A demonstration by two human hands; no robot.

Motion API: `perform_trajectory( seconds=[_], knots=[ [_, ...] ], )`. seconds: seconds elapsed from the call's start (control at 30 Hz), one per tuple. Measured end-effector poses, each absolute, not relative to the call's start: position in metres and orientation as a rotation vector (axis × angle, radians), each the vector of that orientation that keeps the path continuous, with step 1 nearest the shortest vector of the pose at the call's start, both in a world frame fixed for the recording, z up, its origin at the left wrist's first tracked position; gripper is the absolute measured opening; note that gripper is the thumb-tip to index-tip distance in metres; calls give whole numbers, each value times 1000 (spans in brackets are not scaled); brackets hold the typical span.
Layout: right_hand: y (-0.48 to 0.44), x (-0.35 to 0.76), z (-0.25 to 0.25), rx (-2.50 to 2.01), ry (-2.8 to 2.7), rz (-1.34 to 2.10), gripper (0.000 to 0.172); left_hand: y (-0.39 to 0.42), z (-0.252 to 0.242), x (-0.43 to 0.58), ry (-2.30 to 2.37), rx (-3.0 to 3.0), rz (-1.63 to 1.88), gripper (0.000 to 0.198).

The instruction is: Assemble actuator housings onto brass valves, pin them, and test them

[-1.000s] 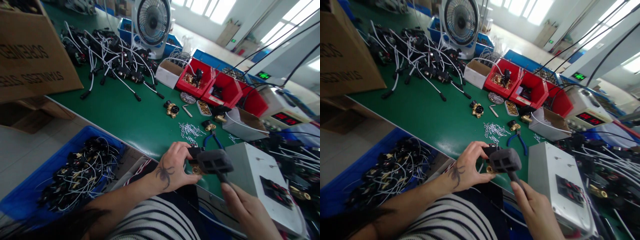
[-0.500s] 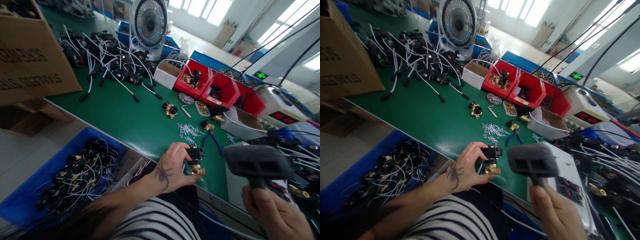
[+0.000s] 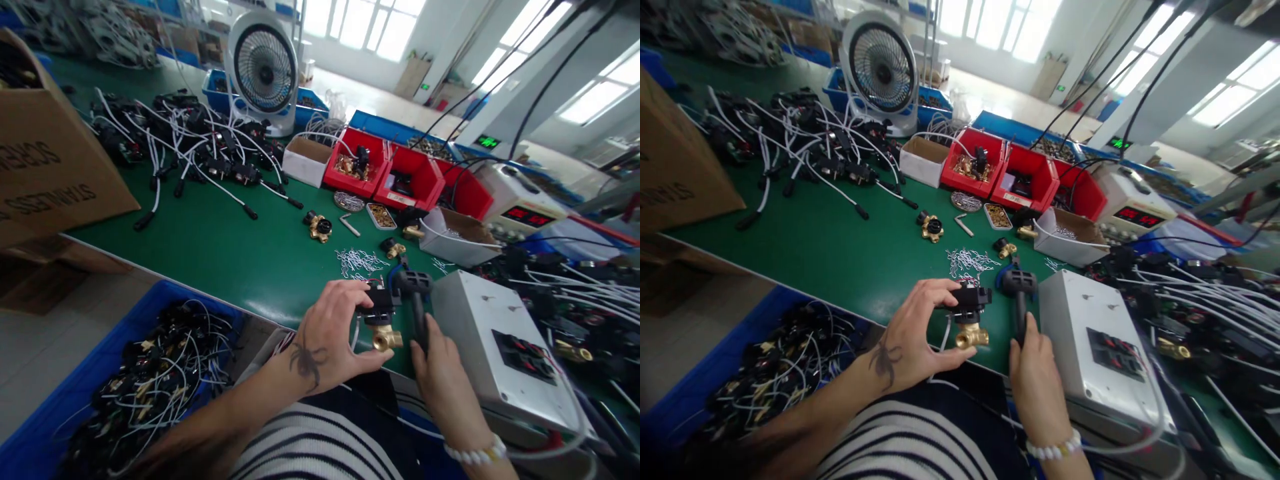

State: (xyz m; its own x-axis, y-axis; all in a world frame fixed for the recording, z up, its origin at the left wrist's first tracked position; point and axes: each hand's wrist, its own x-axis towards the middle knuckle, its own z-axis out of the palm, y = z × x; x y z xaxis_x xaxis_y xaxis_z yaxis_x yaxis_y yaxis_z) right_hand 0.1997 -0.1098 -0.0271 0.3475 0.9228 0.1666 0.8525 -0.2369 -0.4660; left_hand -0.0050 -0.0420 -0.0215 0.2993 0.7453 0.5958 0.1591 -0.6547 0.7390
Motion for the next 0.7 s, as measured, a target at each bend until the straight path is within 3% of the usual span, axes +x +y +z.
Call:
perform_trajectory(
  seconds=[0.1,0.23,0.37,0.47,0.57,0.63,0.7],
  knots=[
    [-111,193,-15,-2070,-1473,265,70,-43,-10,-5,706,2139,1367,52],
    [-119,175,15,-1664,-1103,1003,67,-49,1,-3,567,2274,1319,48],
    [-121,154,24,-1369,-851,1172,67,-54,3,2,512,1890,1234,64],
    [-120,154,28,-1348,-939,1158,68,-53,3,8,576,1243,945,60],
    [-113,183,45,-1678,-1333,1007,65,-50,7,14,557,895,757,52],
    [-100,218,59,-1937,-1531,597,47,-50,13,15,573,812,759,52],
    [-82,257,69,-2122,-1431,195,41,-51,18,15,580,781,767,53]
  ],
)
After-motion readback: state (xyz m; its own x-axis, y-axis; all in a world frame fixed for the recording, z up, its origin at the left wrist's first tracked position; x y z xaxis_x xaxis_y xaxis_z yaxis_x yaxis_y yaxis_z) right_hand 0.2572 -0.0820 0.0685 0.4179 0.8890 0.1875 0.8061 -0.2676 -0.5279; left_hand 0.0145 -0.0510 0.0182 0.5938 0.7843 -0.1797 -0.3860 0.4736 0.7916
